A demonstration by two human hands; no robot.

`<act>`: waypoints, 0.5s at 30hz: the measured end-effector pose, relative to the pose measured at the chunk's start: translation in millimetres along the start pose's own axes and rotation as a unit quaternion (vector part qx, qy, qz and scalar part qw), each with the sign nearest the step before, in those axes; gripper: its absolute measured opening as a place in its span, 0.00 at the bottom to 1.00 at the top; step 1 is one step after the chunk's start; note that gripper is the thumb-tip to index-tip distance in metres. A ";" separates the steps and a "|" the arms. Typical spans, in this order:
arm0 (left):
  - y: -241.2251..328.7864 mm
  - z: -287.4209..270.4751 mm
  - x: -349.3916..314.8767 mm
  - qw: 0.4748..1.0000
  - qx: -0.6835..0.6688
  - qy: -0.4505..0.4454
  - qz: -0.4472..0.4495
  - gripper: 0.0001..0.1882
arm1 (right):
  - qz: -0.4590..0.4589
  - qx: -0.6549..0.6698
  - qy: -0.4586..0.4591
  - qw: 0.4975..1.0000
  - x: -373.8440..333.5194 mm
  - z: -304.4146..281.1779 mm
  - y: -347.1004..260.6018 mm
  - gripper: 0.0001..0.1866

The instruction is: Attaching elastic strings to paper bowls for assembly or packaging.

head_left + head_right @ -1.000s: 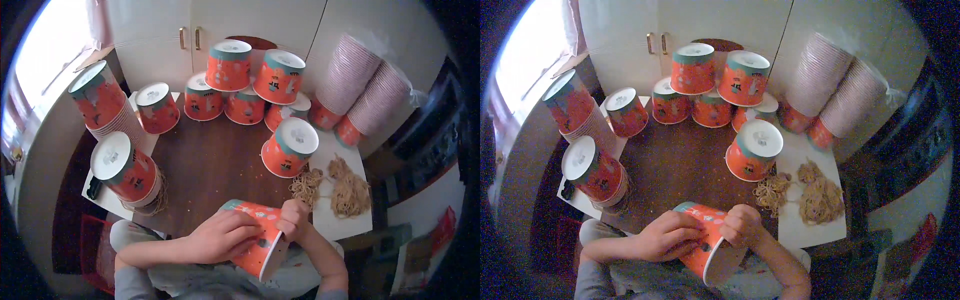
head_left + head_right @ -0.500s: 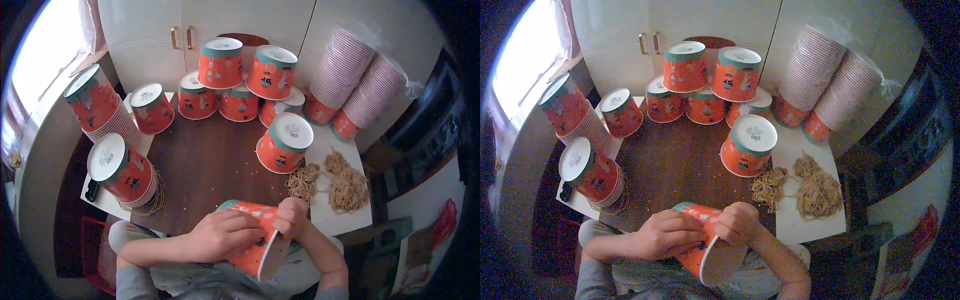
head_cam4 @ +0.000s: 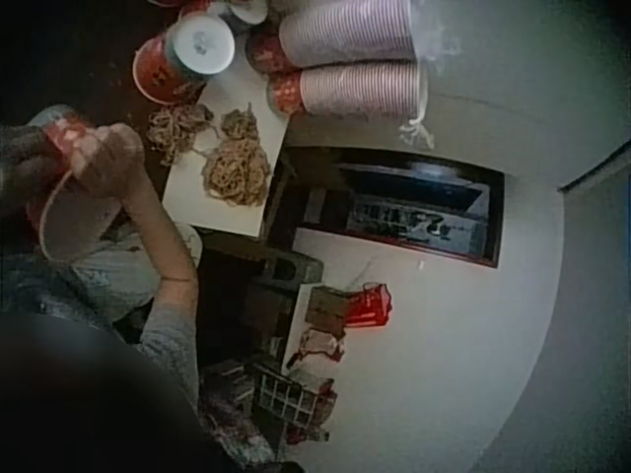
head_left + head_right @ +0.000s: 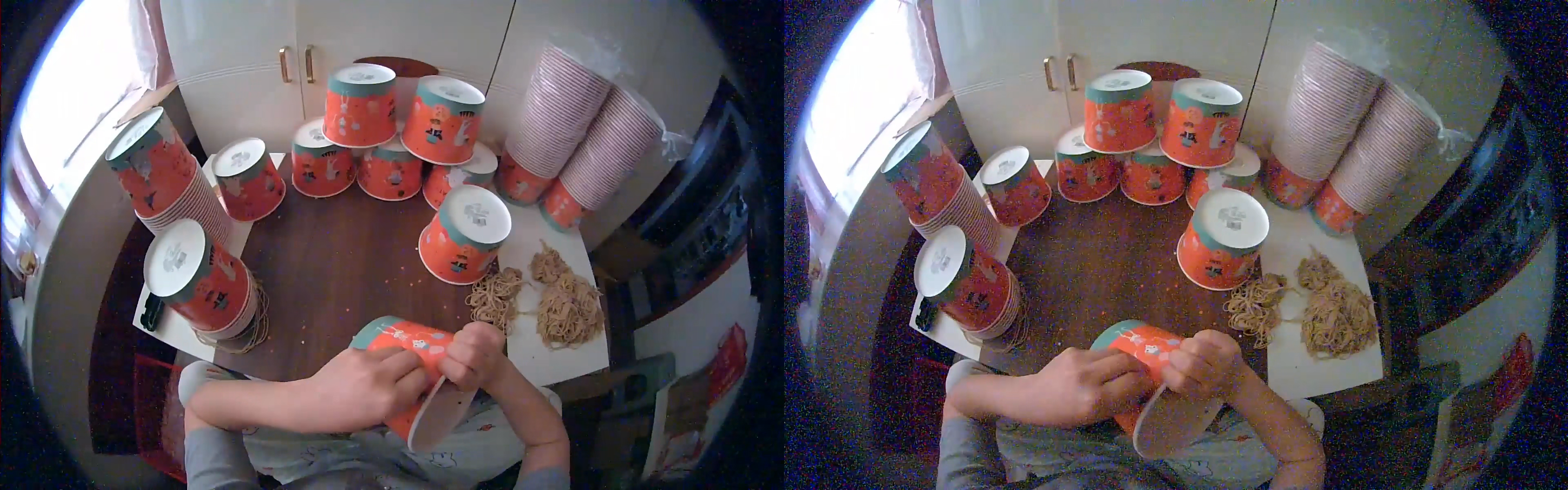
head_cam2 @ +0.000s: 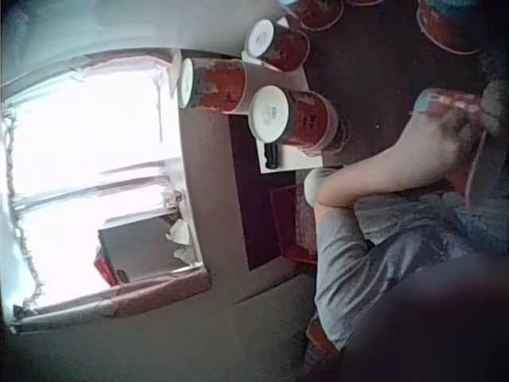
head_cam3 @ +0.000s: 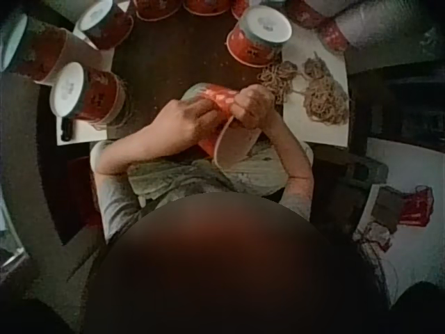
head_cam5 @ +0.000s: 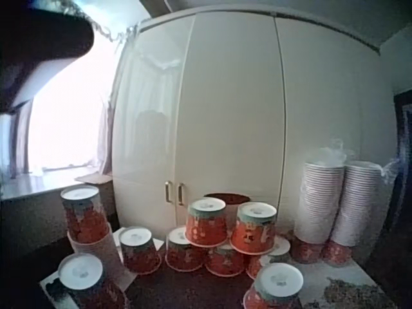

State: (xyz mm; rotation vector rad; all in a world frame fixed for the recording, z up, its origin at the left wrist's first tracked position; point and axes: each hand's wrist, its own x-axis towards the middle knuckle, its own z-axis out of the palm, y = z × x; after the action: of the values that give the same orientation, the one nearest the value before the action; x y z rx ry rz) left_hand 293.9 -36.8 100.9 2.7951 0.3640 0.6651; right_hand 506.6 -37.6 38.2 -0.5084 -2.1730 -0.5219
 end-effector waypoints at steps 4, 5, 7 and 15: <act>-2.0 1.8 1.9 1.000 -0.007 0.012 -0.023 0.09 | 0.011 -0.005 0.001 1.000 3.0 -1.9 -0.3 0.10; -2.9 2.7 2.1 0.999 -0.021 0.015 -0.041 0.10 | 0.015 -0.006 -0.001 1.000 3.4 -2.4 0.0 0.10; -7.0 2.8 2.3 0.998 -0.042 0.028 -0.028 0.10 | 0.014 -0.008 0.005 1.000 1.7 -1.5 0.9 0.10; -9.8 0.5 1.8 0.997 -0.068 0.016 -0.017 0.11 | 0.010 -0.021 0.010 1.000 2.0 -1.5 1.8 0.08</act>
State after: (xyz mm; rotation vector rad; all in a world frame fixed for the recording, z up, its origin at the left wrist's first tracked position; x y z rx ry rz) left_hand 293.9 -27.2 98.3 2.6459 0.3581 0.7005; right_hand 507.4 -36.5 41.0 -0.5444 -2.1392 -0.5619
